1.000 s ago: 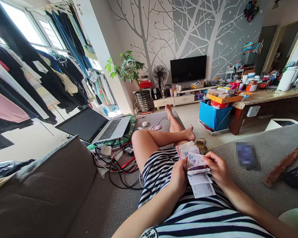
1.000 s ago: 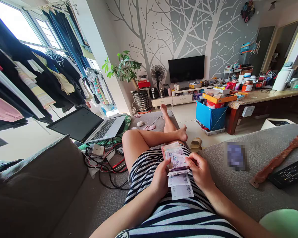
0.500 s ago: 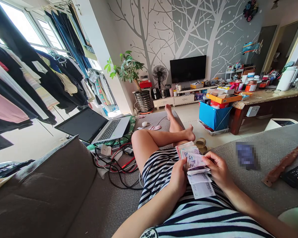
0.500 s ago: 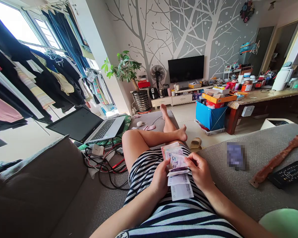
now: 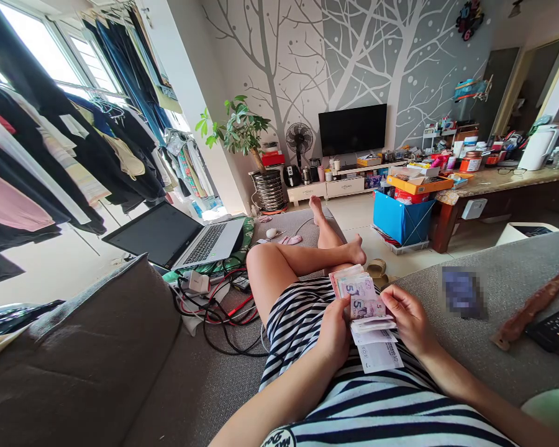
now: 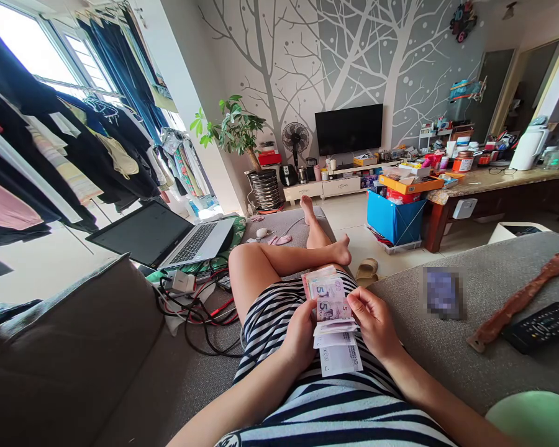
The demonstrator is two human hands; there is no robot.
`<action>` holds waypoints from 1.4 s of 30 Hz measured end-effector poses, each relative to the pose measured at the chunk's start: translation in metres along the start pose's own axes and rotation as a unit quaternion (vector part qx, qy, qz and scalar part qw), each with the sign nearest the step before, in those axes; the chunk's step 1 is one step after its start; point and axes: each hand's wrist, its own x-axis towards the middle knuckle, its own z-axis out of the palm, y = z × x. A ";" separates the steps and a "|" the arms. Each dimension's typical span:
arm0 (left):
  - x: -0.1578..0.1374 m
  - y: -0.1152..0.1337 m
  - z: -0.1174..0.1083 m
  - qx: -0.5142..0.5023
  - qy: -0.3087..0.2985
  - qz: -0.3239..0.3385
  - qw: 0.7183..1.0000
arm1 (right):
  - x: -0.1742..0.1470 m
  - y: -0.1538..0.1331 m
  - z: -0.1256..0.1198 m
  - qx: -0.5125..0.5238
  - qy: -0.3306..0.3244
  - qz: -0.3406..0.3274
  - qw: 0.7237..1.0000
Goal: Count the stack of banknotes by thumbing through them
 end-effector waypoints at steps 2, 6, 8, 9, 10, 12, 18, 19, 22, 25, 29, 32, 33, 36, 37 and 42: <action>-0.001 0.000 0.000 -0.007 -0.002 0.000 1.000 | -0.001 0.001 0.000 0.017 -0.016 0.000 1.000; -0.002 0.002 0.002 -0.008 0.000 0.002 1.000 | 0.002 0.006 0.000 0.008 0.006 0.012 1.000; -0.003 0.004 0.003 0.004 0.006 0.001 1.000 | 0.005 0.010 -0.001 -0.006 0.034 0.019 0.999; -0.003 0.004 0.003 0.010 0.009 0.000 1.000 | 0.006 0.011 -0.002 -0.010 0.043 0.024 0.999; -0.003 0.004 0.003 0.014 0.011 0.000 1.000 | 0.007 0.013 -0.002 -0.012 0.046 0.031 0.998; -0.002 0.003 0.002 0.012 0.010 0.001 1.000 | 0.009 0.015 -0.003 -0.008 0.035 0.047 0.998; 0.000 0.001 -0.001 0.004 0.003 0.002 1.000 | 0.006 0.018 -0.003 -0.002 0.020 0.057 0.998; -0.001 0.001 -0.001 0.006 0.004 0.001 1.000 | 0.006 0.017 -0.003 -0.005 0.021 0.056 0.998; -0.002 0.002 0.000 0.005 0.007 -0.001 1.000 | 0.007 0.014 -0.002 -0.005 0.021 0.056 0.998; -0.003 0.003 0.001 0.012 0.010 0.000 1.000 | 0.012 0.011 0.001 -0.003 0.034 0.065 0.997; -0.003 0.003 0.001 0.011 -0.007 0.005 1.000 | 0.017 0.009 0.004 -0.022 0.049 0.064 0.997; -0.002 0.002 0.001 0.006 -0.012 0.007 1.000 | 0.016 0.009 0.005 -0.027 0.056 0.055 0.997; -0.002 0.002 0.001 0.003 -0.009 0.005 1.000 | 0.015 0.009 0.005 -0.024 0.059 0.052 0.997; -0.001 0.001 0.001 -0.012 -0.008 -0.001 1.000 | 0.011 0.008 0.003 -0.014 0.062 0.042 0.997; 0.000 0.000 0.001 -0.015 -0.009 -0.002 1.000 | 0.010 0.008 0.003 -0.013 0.060 0.039 0.997; -0.001 0.000 0.001 -0.004 0.001 0.000 1.000 | 0.006 0.005 0.002 -0.021 0.055 0.027 0.998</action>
